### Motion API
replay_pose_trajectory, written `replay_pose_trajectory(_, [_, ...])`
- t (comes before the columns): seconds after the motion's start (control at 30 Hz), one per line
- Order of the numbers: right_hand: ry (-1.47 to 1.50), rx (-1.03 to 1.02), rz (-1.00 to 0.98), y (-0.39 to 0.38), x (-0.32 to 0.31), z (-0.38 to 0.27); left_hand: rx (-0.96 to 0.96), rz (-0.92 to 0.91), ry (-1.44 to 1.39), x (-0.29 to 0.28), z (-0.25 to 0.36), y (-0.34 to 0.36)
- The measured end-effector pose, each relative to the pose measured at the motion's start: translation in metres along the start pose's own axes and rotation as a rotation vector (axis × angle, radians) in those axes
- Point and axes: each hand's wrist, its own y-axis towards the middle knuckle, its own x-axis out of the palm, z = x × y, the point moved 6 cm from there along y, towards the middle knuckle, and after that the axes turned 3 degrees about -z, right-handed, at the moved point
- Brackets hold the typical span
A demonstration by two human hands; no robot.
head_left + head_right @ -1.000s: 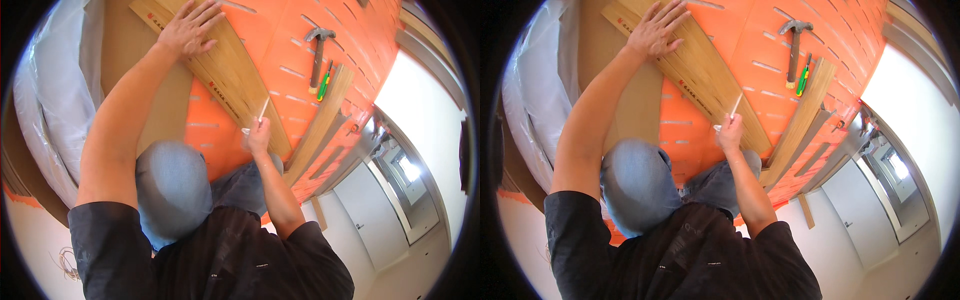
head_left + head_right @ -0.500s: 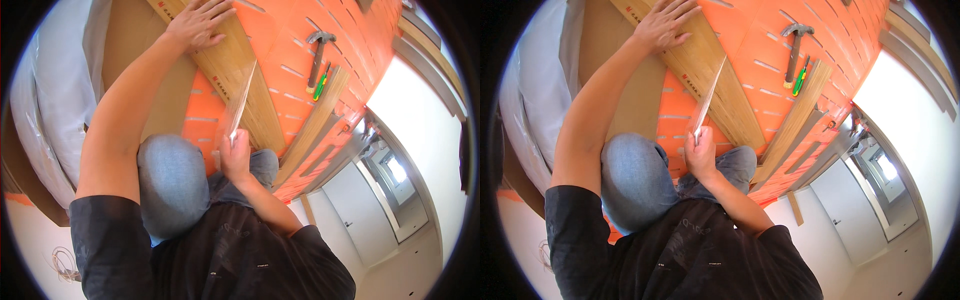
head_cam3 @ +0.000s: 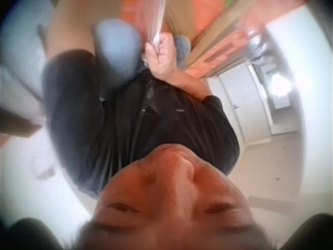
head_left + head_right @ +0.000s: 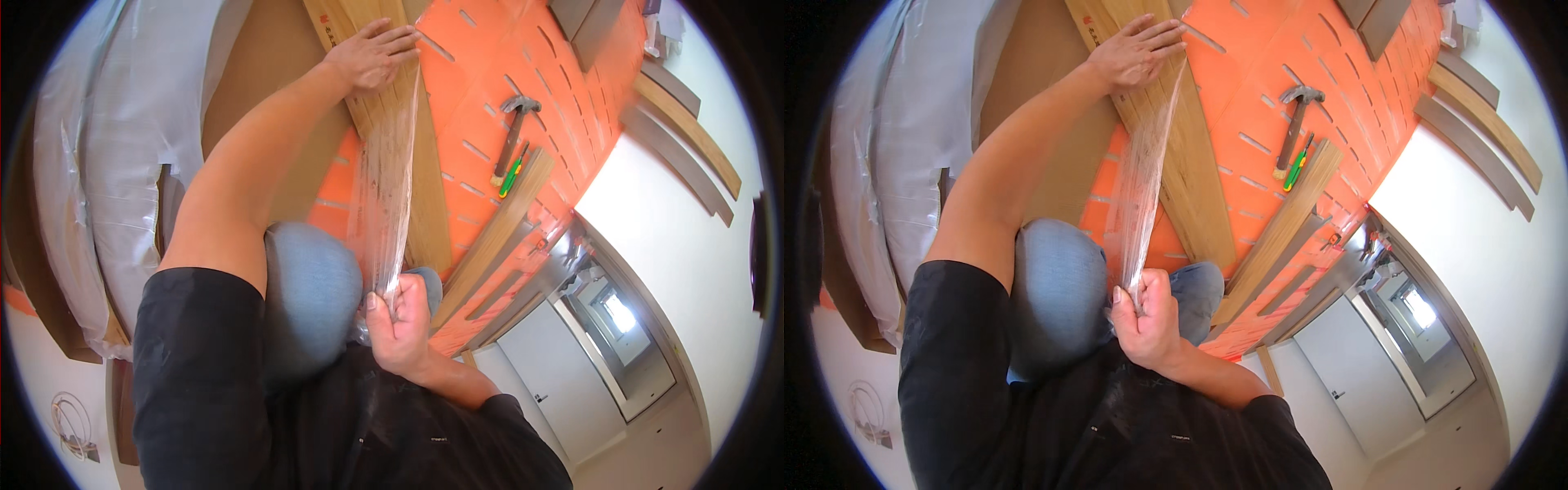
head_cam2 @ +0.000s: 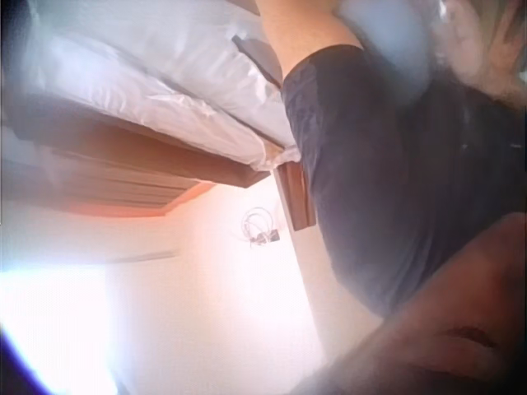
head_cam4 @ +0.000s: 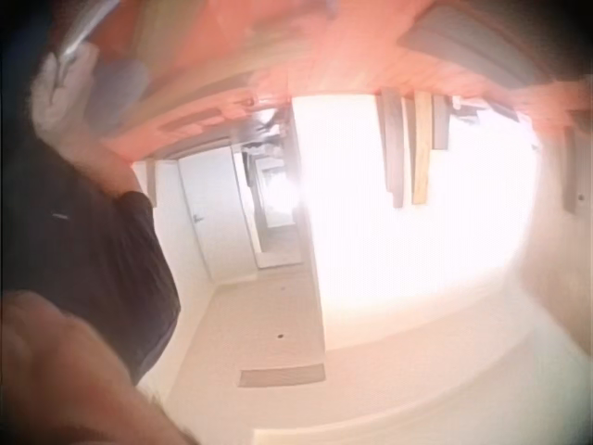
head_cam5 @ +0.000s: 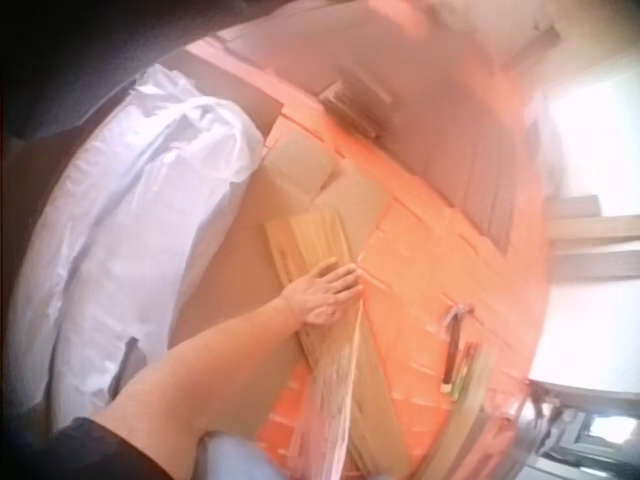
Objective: The recorder is unwrapping individual floorboards from plastic packaging during a floor installation task.
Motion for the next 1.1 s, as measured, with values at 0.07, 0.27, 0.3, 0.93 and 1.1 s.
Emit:
replay_pose_trajectory(0.07, [-0.041, -0.020, -0.035, 0.007, 0.002, -0.002, 0.012, 0.080, -0.093, 0.000, -0.003, 0.001])
replay_pose_trajectory(0.27, [-0.079, 0.009, 0.147, 0.024, -0.037, -0.034, -0.001, 0.112, -0.853, -0.049, 0.019, -0.028])
replay_pose_trajectory(0.3, [-0.083, -0.002, 0.150, 0.026, -0.049, -0.035, 0.080, 0.068, -1.097, -0.066, 0.041, -0.049])
replay_pose_trajectory(0.93, [-0.201, 0.627, -0.157, 0.236, -0.026, 0.090, 0.498, 0.219, -0.262, -0.090, 0.130, -0.160])
replay_pose_trajectory(1.1, [-0.066, 0.506, -0.104, 0.233, -0.030, 0.099, 0.041, 0.434, -0.589, -0.143, 0.039, -0.188])
